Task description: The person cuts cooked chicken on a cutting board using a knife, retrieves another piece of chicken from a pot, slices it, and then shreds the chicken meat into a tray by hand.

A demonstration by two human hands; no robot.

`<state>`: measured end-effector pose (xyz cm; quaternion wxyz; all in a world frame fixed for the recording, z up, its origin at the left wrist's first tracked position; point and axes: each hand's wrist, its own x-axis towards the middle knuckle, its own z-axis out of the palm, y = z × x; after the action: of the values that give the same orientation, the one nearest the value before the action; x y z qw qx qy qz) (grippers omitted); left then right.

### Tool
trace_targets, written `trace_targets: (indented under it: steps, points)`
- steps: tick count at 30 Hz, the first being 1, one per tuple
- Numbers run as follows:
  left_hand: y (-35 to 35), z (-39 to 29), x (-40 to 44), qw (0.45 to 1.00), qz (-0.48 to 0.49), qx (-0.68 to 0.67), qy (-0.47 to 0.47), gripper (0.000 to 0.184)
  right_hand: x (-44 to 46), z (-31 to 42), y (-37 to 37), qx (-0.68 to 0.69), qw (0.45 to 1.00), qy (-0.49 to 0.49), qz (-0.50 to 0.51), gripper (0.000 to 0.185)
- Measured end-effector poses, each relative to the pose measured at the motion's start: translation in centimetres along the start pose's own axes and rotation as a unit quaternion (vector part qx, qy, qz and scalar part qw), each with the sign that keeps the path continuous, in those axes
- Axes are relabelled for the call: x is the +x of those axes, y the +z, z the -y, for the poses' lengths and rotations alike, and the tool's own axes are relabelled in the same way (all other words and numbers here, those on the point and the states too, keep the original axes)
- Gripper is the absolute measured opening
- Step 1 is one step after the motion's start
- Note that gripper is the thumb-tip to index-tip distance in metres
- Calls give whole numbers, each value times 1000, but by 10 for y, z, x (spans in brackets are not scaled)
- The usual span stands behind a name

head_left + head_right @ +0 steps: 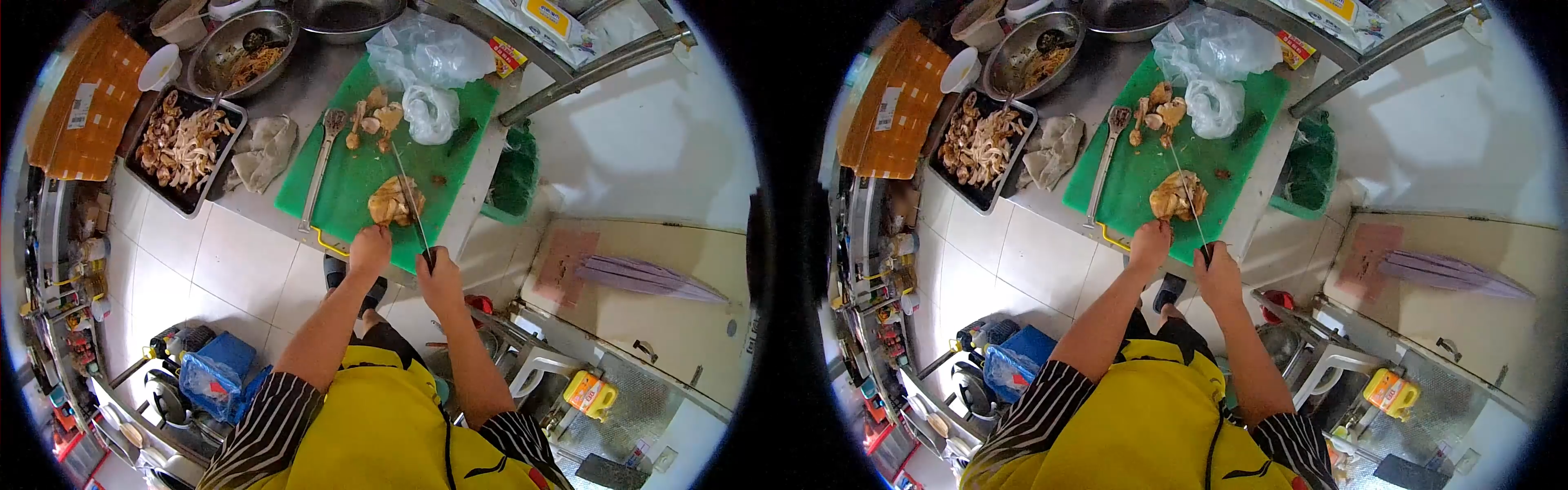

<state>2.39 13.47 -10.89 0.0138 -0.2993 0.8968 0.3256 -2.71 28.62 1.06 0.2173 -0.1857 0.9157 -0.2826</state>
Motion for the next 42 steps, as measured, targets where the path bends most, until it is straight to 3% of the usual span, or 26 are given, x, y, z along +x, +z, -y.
trace_targets:
  steps: [2, 5, 8, 11, 14, 17, 21, 24, 27, 30, 32, 37, 42]
  points:
    - [-4, -3, 0, 1000, 4, -12, -9, 34, -4, -6, 0, -42, 997, -59, -28, 33]
    - [3, 0, -1, 1000, -9, -8, -6, 34, 2, 2, 1, -83, 994, 64, 27, 34]
    - [3, 3, -3, 1000, -9, -5, -4, 37, 12, 9, -5, -54, 992, 111, 30, 38]
    - [-14, -9, 3, 999, 22, -32, -34, 40, 25, -71, 28, 133, 987, 89, 4, 29]
    - [-11, -5, 1, 998, 25, -34, -40, 43, 18, -48, 16, 75, 993, 93, -21, 30]
    - [-8, -5, 0, 998, 23, -34, -44, 43, 5, -1, -14, -47, 997, 27, -62, 41]
    - [-6, -4, 0, 997, 26, -45, -54, 42, -15, 52, -57, 60, 990, -33, -121, 34]
    - [13, 10, -1, 1000, -12, -18, -4, 41, 16, 1, 6, -194, 980, 42, 3, 32]
    - [6, 5, -3, 1000, 6, 17, -4, 37, 36, 10, 12, -205, 978, -1, -31, 30]
    - [-23, -16, -6, 995, 10, -76, -57, 25, 29, 15, 18, -221, 974, -1, -41, 29]
    - [-32, -23, -13, 990, 18, -88, -106, 33, 3, 12, 20, -225, 974, 9, -23, 28]
    - [-31, -21, -3, 995, 18, -55, -87, 33, 3, 5, 6, -184, 982, 44, 8, 29]
    - [7, 10, 2, 999, 13, 39, 17, 34, 11, 15, -7, -97, 995, 30, -16, 30]
